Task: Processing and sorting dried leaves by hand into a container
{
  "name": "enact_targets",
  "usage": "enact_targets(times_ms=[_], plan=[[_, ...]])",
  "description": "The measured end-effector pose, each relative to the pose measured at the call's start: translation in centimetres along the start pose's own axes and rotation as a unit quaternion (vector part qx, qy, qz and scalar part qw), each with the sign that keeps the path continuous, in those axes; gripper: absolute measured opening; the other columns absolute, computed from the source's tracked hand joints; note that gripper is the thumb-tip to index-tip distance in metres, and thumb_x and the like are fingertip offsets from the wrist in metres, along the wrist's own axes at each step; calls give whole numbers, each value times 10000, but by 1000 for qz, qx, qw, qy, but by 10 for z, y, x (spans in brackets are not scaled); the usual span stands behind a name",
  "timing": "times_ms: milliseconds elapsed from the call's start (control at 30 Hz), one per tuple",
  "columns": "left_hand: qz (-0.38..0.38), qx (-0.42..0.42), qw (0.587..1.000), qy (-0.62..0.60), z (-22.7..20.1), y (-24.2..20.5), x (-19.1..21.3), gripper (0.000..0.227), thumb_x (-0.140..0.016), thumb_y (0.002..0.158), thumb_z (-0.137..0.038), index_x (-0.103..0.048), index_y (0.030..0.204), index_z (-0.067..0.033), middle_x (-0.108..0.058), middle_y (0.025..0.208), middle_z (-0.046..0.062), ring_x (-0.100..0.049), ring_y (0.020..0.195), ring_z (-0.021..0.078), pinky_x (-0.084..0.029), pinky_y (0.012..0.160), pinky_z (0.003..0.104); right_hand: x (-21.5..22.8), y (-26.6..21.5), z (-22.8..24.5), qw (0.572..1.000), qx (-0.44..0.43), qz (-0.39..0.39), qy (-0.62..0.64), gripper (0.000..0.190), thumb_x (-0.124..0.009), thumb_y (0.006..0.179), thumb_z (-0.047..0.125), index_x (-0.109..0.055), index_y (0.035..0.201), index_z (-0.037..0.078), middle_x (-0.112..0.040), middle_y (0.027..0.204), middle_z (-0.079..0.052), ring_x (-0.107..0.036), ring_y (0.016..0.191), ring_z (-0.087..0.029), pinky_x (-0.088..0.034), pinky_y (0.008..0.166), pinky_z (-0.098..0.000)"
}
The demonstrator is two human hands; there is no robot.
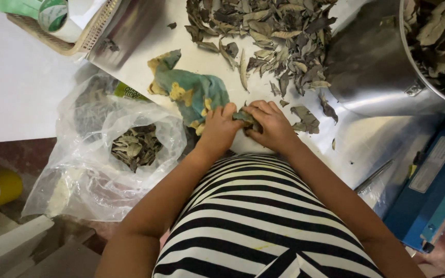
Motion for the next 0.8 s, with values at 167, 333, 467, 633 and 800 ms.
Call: enact_targets(times_ms=[167, 333, 467, 633, 800], plan=[[22, -63, 998, -8, -23, 7, 13, 121, -734, 778, -283, -722, 665, -241, -568, 987, 62, -560, 804, 320, -415, 692, 458, 4, 1, 6, 1000, 16, 6, -9, 683, -861, 700, 169, -627, 1333, 66, -620, 1245, -109, -593, 1068, -331, -456, 951, -421], [-20, -93, 993, 64, -7, 28, 14, 173, -748, 783, -268, -671, 663, -170, -525, 899, 99, -513, 726, 332, -385, 652, 472, -4, 4, 0, 999, 8, 35, -27, 768, -878, 659, 201, -590, 1362, 88, -600, 1296, -107, -574, 1094, -336, -458, 945, -445], [25, -109, 994, 14, -28, 12, 12, 134, -718, 770, -258, -677, 680, -167, -518, 986, 94, -512, 789, 337, -381, 647, 467, -2, 0, -1, 999, 3, 37, -25, 831, -879, 649, 202, -563, 1406, 72, -588, 1328, -116, -572, 1106, -347, -459, 955, -452], [23, -59, 998, 25, 13, 15, 15, 56, -736, 794, -283, -729, 769, -232, -523, 960, 44, -535, 838, 318, -400, 694, 460, 0, 3, 3, 998, -19, 56, -25, 827, -869, 675, 173, -548, 1435, 115, -578, 1338, -89, -571, 1100, -336, -462, 966, -439], [72, -52, 996, 8, 7, -1, -1, 50, -719, 819, -285, -763, 835, -268, -570, 1047, 28, -571, 935, 300, -428, 752, 464, -7, 0, -3, 997, -52, 59, -18, 800, -856, 683, 162, -531, 1414, 156, -576, 1333, -56, -574, 1099, -325, -460, 961, -442]])
Point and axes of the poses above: each hand's wrist, its own y-axis towards the middle knuckle, its own x-axis out of the back of the hand, z = x × y, the point moved 5 cm from there along y, towards the middle knuckle
